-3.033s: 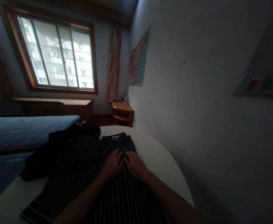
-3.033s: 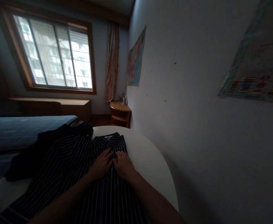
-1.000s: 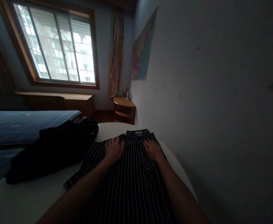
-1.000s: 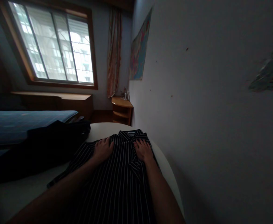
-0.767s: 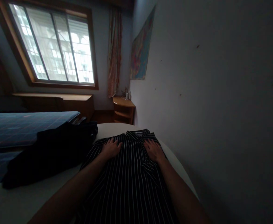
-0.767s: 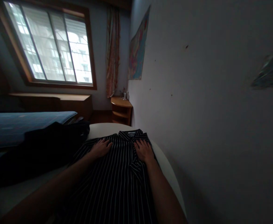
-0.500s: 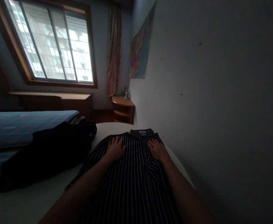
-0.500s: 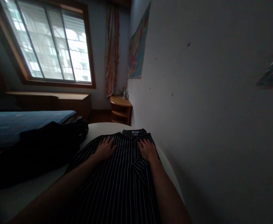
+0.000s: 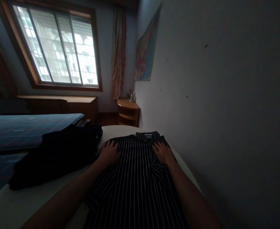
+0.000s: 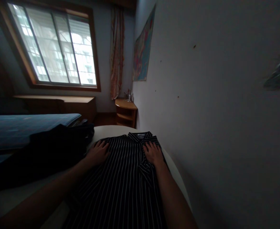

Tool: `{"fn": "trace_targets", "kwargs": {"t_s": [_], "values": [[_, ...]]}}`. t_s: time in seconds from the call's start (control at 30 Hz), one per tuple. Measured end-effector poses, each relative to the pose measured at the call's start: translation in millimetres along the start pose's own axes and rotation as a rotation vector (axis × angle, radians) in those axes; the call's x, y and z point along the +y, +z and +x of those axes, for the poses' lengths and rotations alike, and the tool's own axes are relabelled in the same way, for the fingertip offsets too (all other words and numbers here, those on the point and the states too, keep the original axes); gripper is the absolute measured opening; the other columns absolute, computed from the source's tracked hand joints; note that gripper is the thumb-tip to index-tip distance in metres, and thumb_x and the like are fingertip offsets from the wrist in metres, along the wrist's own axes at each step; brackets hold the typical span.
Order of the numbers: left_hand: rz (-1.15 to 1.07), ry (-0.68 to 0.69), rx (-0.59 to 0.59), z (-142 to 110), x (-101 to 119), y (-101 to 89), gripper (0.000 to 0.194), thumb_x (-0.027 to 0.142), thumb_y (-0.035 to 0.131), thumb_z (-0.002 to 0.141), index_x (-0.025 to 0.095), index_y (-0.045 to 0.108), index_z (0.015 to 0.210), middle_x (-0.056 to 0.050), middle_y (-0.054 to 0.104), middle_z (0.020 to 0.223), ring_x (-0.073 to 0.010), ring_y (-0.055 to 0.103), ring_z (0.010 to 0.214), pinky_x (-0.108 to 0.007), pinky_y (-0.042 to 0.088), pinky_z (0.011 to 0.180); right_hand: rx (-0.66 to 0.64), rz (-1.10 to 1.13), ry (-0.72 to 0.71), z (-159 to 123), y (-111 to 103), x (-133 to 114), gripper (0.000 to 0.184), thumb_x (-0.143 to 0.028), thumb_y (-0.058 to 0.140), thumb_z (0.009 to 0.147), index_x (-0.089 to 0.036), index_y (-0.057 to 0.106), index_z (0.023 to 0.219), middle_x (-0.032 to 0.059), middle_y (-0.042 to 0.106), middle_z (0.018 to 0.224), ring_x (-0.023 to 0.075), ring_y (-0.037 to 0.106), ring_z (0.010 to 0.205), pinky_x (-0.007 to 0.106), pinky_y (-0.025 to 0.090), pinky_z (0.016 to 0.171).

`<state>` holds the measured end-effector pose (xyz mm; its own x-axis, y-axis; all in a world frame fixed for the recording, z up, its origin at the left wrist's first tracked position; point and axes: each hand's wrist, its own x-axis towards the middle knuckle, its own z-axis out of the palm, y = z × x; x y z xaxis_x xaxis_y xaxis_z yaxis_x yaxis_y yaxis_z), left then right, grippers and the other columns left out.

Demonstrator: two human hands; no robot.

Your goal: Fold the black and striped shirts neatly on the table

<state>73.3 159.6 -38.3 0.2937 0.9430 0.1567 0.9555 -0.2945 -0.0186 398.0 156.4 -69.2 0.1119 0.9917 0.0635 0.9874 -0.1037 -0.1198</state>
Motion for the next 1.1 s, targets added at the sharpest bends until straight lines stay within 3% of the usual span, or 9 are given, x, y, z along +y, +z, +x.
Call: {"fn": "trace_targets", "kwargs": {"t_s": [0.23, 0.37, 0.6, 0.77, 1.1], "values": [[-0.004, 0.121, 0.102, -68.4, -4.7, 8.9, 0.047, 0.039, 0.046, 0.093, 0.022, 0.058, 0.135, -0.010, 0.048, 0.150, -0.0313, 0.035, 0.143, -0.053, 0.018, 0.119, -0.018, 0.008, -0.044, 1.4, -0.5, -1.6, 0.064, -0.062, 0.019, 0.099, -0.031, 0.031, 0.153, 0.0017, 0.024, 0.163, 0.0297, 0.019, 0.149, 0.052, 0.013, 0.117], [-0.090, 0.120, 0.132, -88.9, -4.6, 14.1, 0.044, 0.031, 0.041, 0.095, 0.021, 0.059, 0.135, -0.009, 0.052, 0.146, -0.0272, 0.042, 0.139, -0.050, 0.024, 0.119, -0.064, -0.006, -0.023, 3.2, -4.6, -5.6, 0.066, -0.063, 0.019, 0.098, -0.029, 0.032, 0.153, 0.0030, 0.022, 0.163, 0.0311, 0.017, 0.149, 0.057, 0.013, 0.117], [-0.195, 0.257, 0.064, -88.8, -2.6, 9.1, 0.051, 0.022, 0.040, 0.092, 0.023, 0.051, 0.141, -0.002, 0.040, 0.155, -0.0242, 0.031, 0.146, -0.049, 0.025, 0.120, 0.011, 0.040, -0.249, 13.3, -14.4, -36.0, 0.067, -0.059, 0.018, 0.100, -0.024, 0.025, 0.156, 0.0018, 0.019, 0.164, 0.0231, 0.009, 0.151, 0.052, 0.009, 0.120], [-0.225, 0.230, 0.037, -88.5, -1.6, 15.1, 0.050, 0.029, 0.042, 0.093, 0.026, 0.050, 0.143, -0.002, 0.044, 0.153, -0.0249, 0.035, 0.144, -0.051, 0.025, 0.119, -0.036, 0.055, -0.362, 36.0, -17.5, -65.4, 0.073, -0.063, 0.019, 0.098, -0.018, 0.028, 0.155, 0.0037, 0.024, 0.163, 0.0232, 0.007, 0.151, 0.044, 0.004, 0.121], [-0.282, 0.222, 0.012, -87.2, -1.8, 17.7, 0.053, 0.029, 0.047, 0.090, 0.027, 0.049, 0.143, -0.002, 0.042, 0.155, -0.0266, 0.034, 0.144, -0.052, 0.025, 0.119, -0.142, -0.005, -0.195, 67.3, 1.0, -89.1, 0.080, -0.068, 0.012, 0.096, -0.017, 0.021, 0.157, 0.0052, 0.014, 0.165, 0.0286, 0.007, 0.151, 0.048, 0.002, 0.120]]}}
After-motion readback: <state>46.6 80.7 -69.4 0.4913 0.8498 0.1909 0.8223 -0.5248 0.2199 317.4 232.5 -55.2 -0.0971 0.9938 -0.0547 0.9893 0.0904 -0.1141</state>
